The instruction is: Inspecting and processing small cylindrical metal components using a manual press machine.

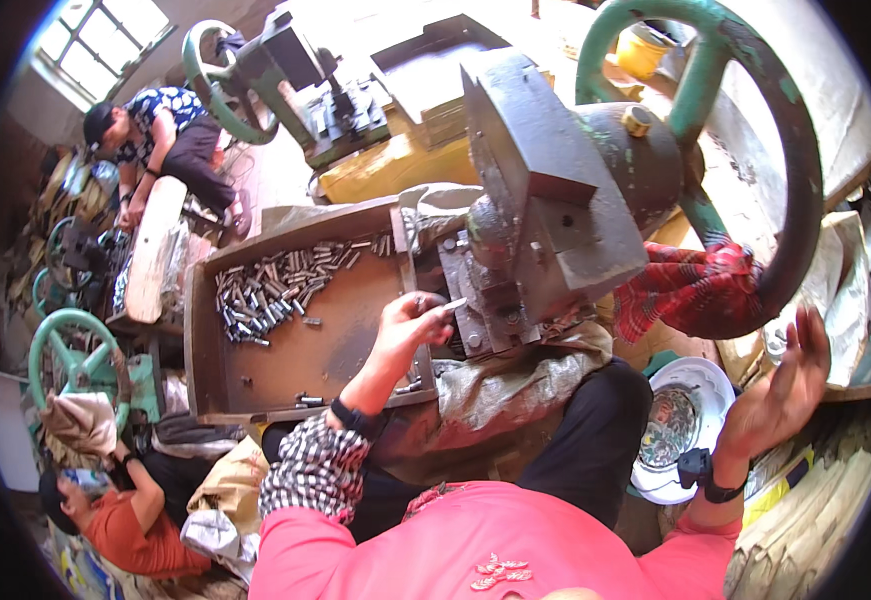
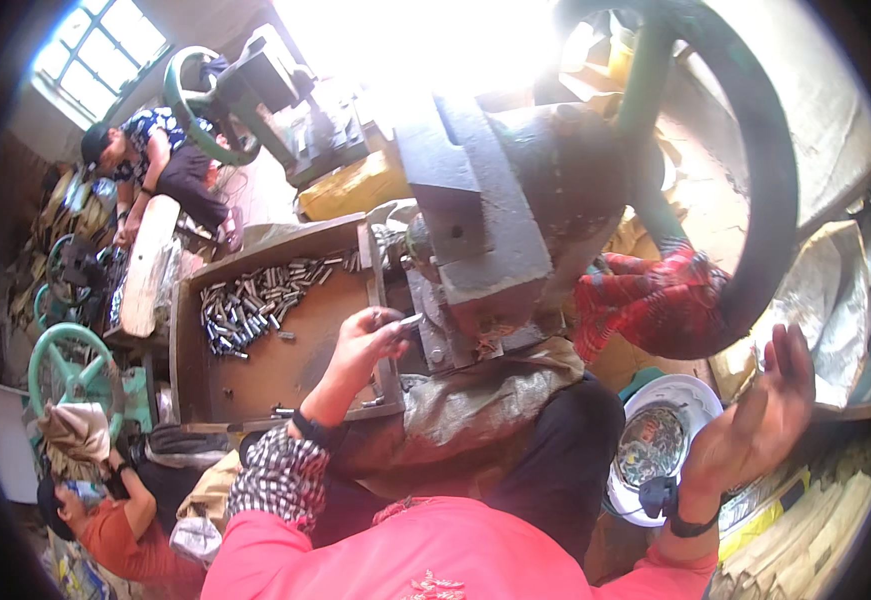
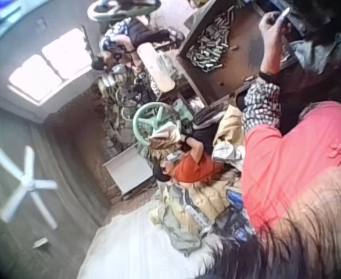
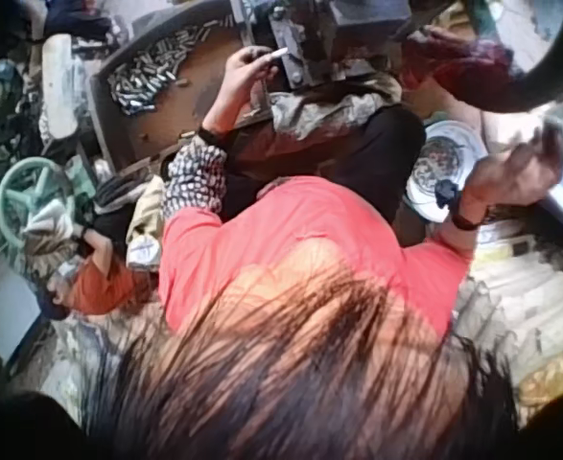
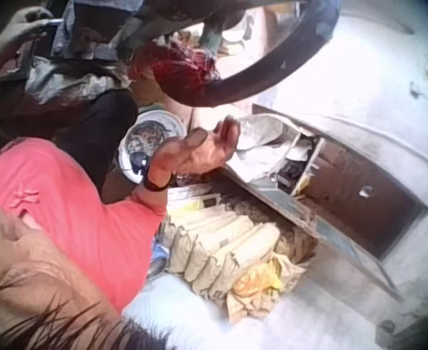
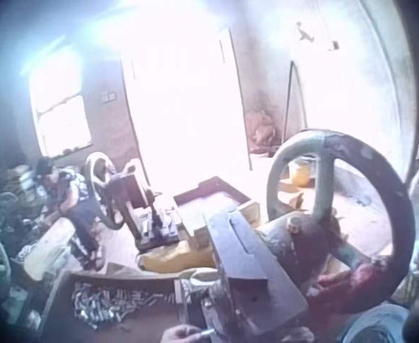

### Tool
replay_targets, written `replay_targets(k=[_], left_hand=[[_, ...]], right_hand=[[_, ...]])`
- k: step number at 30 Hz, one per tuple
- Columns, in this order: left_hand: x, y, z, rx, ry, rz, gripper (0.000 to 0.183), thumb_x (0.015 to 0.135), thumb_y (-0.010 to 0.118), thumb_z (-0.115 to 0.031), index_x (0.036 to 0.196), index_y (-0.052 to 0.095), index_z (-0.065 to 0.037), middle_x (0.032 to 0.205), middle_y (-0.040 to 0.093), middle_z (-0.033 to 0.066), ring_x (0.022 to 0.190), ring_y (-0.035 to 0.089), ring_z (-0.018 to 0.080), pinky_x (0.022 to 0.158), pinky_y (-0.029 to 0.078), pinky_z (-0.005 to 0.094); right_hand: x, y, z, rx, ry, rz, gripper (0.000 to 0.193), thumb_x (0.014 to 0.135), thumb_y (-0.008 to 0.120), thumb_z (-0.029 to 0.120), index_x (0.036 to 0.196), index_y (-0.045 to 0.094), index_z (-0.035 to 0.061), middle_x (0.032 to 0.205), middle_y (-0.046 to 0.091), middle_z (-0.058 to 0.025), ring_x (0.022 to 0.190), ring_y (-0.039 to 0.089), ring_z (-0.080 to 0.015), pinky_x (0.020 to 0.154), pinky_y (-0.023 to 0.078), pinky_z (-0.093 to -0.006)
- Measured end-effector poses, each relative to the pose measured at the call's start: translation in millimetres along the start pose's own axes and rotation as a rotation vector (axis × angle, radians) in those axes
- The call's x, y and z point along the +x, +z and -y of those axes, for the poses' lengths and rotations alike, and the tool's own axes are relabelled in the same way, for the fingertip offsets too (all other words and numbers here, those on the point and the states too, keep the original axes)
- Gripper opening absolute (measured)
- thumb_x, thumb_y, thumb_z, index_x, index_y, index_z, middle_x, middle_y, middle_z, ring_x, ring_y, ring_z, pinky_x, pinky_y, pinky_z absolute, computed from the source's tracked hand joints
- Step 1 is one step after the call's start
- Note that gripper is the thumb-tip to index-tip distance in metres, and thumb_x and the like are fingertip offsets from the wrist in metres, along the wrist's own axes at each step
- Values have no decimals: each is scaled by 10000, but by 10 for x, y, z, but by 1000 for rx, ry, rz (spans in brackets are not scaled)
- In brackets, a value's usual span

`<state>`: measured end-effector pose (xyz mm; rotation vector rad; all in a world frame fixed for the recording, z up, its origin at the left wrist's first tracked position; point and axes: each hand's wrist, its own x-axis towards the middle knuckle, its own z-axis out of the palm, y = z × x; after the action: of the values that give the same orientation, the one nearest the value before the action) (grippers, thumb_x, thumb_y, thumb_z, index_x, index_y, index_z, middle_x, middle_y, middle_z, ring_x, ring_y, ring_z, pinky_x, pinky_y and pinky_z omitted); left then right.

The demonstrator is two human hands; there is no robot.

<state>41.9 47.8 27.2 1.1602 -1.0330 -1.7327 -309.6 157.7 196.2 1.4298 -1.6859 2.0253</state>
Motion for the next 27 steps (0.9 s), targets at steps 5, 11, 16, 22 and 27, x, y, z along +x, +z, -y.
replay_targets(k=[5, 11, 16, 22, 27], left_hand=[[462, -21, 122, 34, 49, -50, 181, 866, 617, -111, 1010, 582, -6, 848, 635, 44, 700, 637, 112, 611, 532, 230], [696, -69, 245, 49, 29, -94, 174, 867, 610, -103, 1001, 572, 2, 836, 631, 54, 689, 647, 133, 600, 541, 238], [698, -62, 208, 58, -1, -99, 173, 862, 609, -98, 983, 563, 16, 830, 629, 68, 669, 651, 145, 586, 545, 244], [663, -33, 201, -102, -92, 20, 170, 859, 612, -97, 983, 570, 12, 842, 642, 93, 656, 645, 148, 586, 541, 239], [540, -42, 191, -165, -94, 99, 189, 864, 629, -103, 1016, 578, -3, 854, 645, 81, 695, 643, 136, 602, 535, 232]], right_hand=[[-342, 244, -1086, 109, -17, 147, 483, 832, 645, 137, 1233, 450, -50, 1217, 529, -136, 1095, 521, -225, 980, 372, -370], [-273, 361, -889, 307, 166, 132, 544, 842, 568, 51, 1335, 357, -44, 1303, 461, -195, 1185, 476, -313, 1022, 355, -433], [91, 184, -615, -117, 144, 259, 513, 861, 529, 72, 1326, 371, -75, 1338, 447, -174, 1240, 427, -290, 1058, 302, -407], [816, 163, -215, -134, 161, 379, 483, 872, 571, 226, 1256, 491, -56, 1269, 502, -146, 1108, 522, -202, 948, 425, -316], [914, 808, 375, -35, 152, 577, 502, 854, 570, 216, 1249, 483, -81, 1194, 549, -169, 1063, 546, -224, 919, 426, -317]])
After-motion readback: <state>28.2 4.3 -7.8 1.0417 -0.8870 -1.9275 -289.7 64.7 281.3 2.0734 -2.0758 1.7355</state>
